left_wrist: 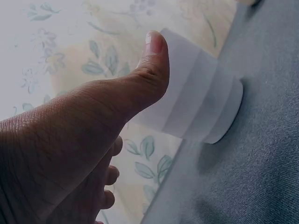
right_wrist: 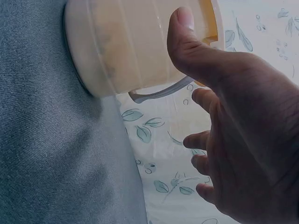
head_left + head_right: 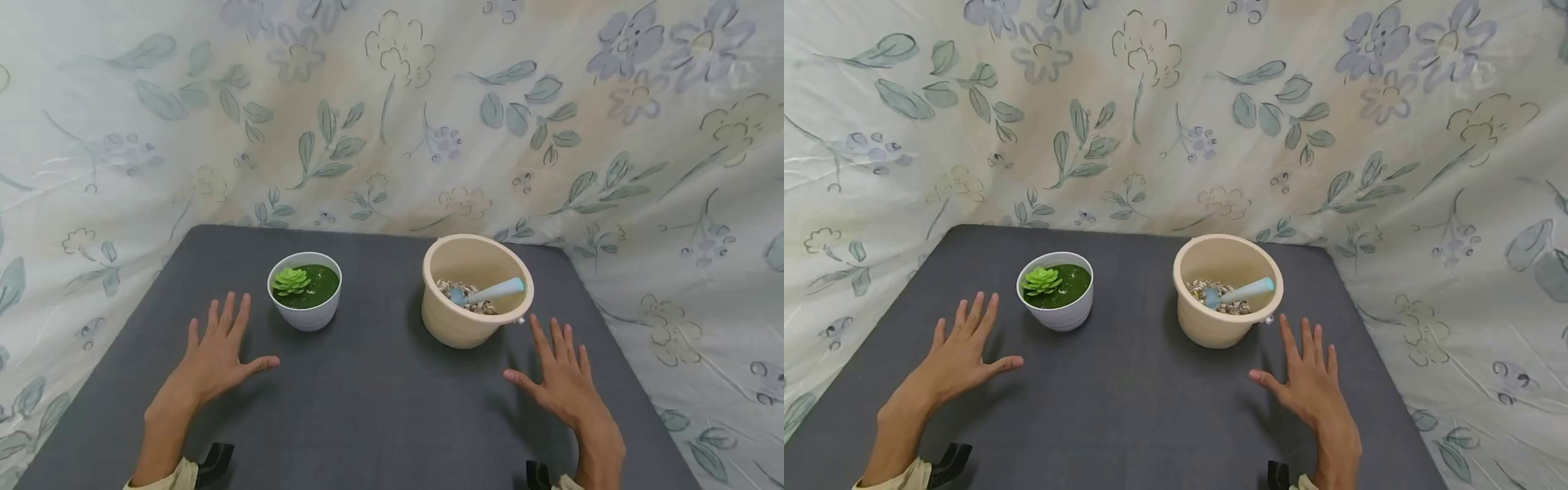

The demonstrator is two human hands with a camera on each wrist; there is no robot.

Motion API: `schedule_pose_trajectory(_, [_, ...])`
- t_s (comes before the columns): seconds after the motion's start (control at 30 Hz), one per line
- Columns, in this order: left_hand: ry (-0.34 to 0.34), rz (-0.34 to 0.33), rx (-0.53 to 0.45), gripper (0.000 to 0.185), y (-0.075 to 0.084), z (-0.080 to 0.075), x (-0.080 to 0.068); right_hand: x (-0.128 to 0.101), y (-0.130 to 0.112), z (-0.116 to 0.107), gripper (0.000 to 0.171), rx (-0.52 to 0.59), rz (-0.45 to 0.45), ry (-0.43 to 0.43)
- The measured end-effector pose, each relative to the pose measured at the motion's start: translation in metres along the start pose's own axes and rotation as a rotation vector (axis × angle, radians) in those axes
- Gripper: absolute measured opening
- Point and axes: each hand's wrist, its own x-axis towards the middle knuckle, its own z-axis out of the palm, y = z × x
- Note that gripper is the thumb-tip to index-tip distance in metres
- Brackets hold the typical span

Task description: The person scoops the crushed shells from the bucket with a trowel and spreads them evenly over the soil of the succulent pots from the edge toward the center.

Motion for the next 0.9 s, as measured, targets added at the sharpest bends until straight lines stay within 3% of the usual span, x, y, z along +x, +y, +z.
schedule_pose_trajectory(0.17, [0.023,-0.014,-0.012,0.128,0.004,-0.002,0.004,-0.003,0.004,-0.005,0.101,0.015,-0.017,0.028])
schedule_pose_trajectory(0.27, [0.078,-0.005,-0.015,0.125,0.012,-0.008,0.005,-0.002,0.004,-0.01,0.086,0.024,-0.046,0.099])
schedule_pose_trajectory(0.4, [0.179,0.075,-0.045,0.119,0.034,-0.02,0.012,0.008,-0.007,-0.025,0.074,0.007,-0.108,0.264])
schedule_pose_trajectory(0.53, [0.253,0.197,-0.079,0.11,0.065,-0.032,0.03,0.025,-0.024,-0.047,0.068,-0.017,-0.186,0.374])
schedule_pose_trajectory(0.67, [0.297,0.32,-0.082,0.103,0.096,-0.033,0.051,0.046,-0.038,-0.064,0.065,-0.049,-0.258,0.371])
schedule_pose_trajectory(0.9, [0.296,0.519,-0.09,0.094,0.153,-0.021,0.089,0.073,-0.052,-0.081,0.068,-0.167,-0.276,0.211])
